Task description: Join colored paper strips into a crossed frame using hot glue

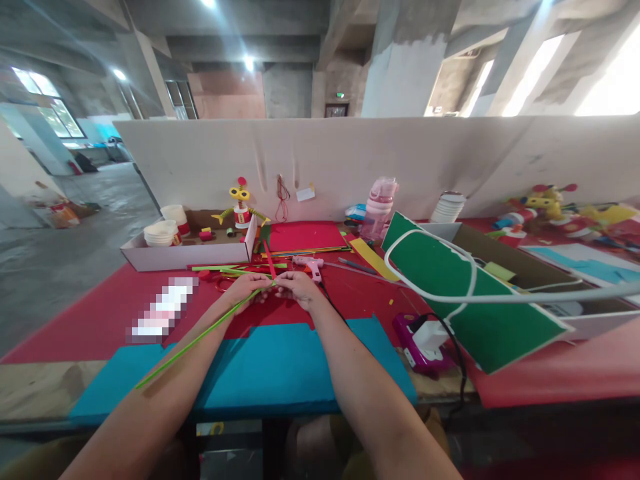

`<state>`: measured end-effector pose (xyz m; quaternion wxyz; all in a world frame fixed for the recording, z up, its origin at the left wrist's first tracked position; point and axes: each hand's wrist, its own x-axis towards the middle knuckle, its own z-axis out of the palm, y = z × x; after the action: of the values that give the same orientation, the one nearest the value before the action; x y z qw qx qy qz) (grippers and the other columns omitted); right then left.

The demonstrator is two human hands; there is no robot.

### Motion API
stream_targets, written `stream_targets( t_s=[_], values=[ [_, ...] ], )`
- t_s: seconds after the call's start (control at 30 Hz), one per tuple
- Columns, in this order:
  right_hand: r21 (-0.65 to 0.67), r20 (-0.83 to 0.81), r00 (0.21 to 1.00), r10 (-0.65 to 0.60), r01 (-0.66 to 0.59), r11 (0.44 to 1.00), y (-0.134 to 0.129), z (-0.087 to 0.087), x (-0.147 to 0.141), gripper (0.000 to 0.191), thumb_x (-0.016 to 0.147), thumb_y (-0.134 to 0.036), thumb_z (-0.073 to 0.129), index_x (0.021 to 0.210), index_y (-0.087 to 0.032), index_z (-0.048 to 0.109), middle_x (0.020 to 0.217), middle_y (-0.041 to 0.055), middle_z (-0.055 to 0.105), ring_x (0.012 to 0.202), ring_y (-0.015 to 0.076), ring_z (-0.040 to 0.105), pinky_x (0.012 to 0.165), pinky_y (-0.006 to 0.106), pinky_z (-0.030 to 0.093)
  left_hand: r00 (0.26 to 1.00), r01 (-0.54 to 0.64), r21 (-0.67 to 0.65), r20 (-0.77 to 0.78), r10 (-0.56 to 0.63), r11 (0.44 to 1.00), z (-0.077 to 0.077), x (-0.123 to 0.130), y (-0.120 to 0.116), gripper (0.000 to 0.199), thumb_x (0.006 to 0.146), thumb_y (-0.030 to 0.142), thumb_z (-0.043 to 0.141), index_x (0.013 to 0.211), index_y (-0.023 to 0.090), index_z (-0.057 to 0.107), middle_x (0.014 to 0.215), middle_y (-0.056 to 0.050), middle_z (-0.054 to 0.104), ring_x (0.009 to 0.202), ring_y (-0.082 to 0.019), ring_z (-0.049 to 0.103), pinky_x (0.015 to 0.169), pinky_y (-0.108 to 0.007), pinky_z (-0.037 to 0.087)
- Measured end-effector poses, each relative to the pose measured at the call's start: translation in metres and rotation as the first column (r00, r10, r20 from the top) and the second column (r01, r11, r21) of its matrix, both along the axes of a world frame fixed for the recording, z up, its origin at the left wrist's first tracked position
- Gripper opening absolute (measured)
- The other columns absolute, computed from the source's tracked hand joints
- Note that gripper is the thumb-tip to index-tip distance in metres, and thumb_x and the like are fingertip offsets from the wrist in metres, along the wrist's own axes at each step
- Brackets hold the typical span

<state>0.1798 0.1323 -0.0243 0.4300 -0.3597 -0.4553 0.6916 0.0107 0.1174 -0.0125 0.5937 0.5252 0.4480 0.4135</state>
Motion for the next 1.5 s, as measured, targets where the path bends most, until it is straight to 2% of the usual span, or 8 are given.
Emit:
stream_targets(
  t_s=[0.23,0.4,0.5,0.67,0.87,1.1,1.23,1.5],
  values=[
    [-0.106,-0.138,0.985,-0.104,0.09,0.99,0.003,0.001,0.0,0.009,0.069,-0.012,0.073,0.07,-0.014,0.064,0.057,-0.0018,0.062,0.05,0.0066,0.055,0.058,0.021,0.054,0.979,-0.058,-0.083,0.189,0.073,0.995,-0.002,-0.002,0.002,0.023,0.072,0.034,0.068,0.079,0.014,0.059,0.062,-0.001,0.061,0.045,-0.009,0.053,0.043,-0.021,0.043],
    [-0.133,-0.261,0.941,-0.217,0.188,0.973,0.005,0.004,-0.001,0.01,0.072,-0.012,0.07,0.067,-0.014,0.062,0.053,-0.0037,0.06,0.047,0.0049,0.053,0.056,0.017,0.052,0.992,0.11,0.011,0.062,-0.11,0.994,-0.002,0.004,-0.005,0.036,0.066,0.028,0.075,0.094,0.014,0.059,0.069,-0.002,0.062,0.049,-0.008,0.053,0.046,-0.02,0.043],
    [-0.101,-0.238,0.95,-0.202,0.183,0.978,0.004,0.003,-0.004,0.011,0.069,-0.014,0.073,0.067,-0.014,0.062,0.052,-0.0039,0.06,0.048,0.0053,0.055,0.056,0.017,0.052,0.992,0.112,0.027,0.052,-0.113,0.993,-0.003,0.009,-0.006,0.034,0.07,0.038,0.072,0.089,0.014,0.058,0.066,-0.002,0.06,0.048,-0.009,0.052,0.044,-0.021,0.042],
    [-0.038,-0.143,0.985,-0.092,0.087,0.995,-0.001,-0.001,-0.009,0.016,0.065,-0.018,0.077,0.071,-0.015,0.062,0.065,0.0,0.067,0.054,0.0079,0.06,0.059,0.021,0.055,0.984,-0.076,0.051,0.168,0.067,0.996,-0.005,0.008,-0.001,0.03,0.069,0.039,0.072,0.076,0.014,0.056,0.057,0.002,0.053,0.045,-0.007,0.048,0.042,-0.02,0.037],
    [-0.047,-0.112,0.987,-0.119,0.114,0.992,0.002,-0.006,-0.01,0.017,0.066,-0.019,0.077,0.068,-0.015,0.061,0.057,-0.0018,0.064,0.053,0.0084,0.061,0.058,0.021,0.055,0.988,-0.04,0.086,0.151,0.027,0.995,-0.007,0.007,0.0,0.031,0.067,0.037,0.074,0.081,0.014,0.059,0.065,0.0,0.058,0.05,-0.008,0.051,0.045,-0.02,0.039],
    [-0.012,-0.072,0.99,-0.118,0.117,0.993,0.001,-0.004,-0.01,0.014,0.068,-0.019,0.075,0.068,-0.015,0.062,0.056,-0.0011,0.063,0.053,0.0086,0.06,0.057,0.022,0.054,0.992,-0.098,0.156,0.092,0.084,0.983,-0.013,0.009,0.004,0.026,0.064,0.031,0.075,0.074,0.013,0.059,0.061,0.0,0.058,0.048,-0.008,0.051,0.045,-0.021,0.039],
    [-0.061,-0.147,0.978,-0.15,0.142,0.988,0.001,0.0,-0.009,0.013,0.068,-0.019,0.074,0.073,-0.016,0.063,0.056,-0.0039,0.061,0.049,0.0061,0.056,0.056,0.02,0.053,0.994,-0.07,0.118,0.087,0.06,0.991,-0.008,0.007,0.003,0.022,0.062,0.025,0.074,0.071,0.012,0.059,0.057,0.001,0.057,0.043,-0.008,0.049,0.044,-0.022,0.038],
    [-0.041,-0.179,0.968,-0.173,0.169,0.985,-0.002,0.003,-0.01,0.014,0.068,-0.014,0.075,0.072,-0.016,0.062,0.059,-0.0026,0.064,0.057,0.0087,0.062,0.062,0.021,0.056,0.991,-0.052,0.052,0.125,0.046,0.997,-0.006,0.007,0.001,0.026,0.063,0.028,0.075,0.075,0.013,0.058,0.061,-0.001,0.06,0.047,-0.008,0.052,0.046,-0.021,0.04]
  ],
)
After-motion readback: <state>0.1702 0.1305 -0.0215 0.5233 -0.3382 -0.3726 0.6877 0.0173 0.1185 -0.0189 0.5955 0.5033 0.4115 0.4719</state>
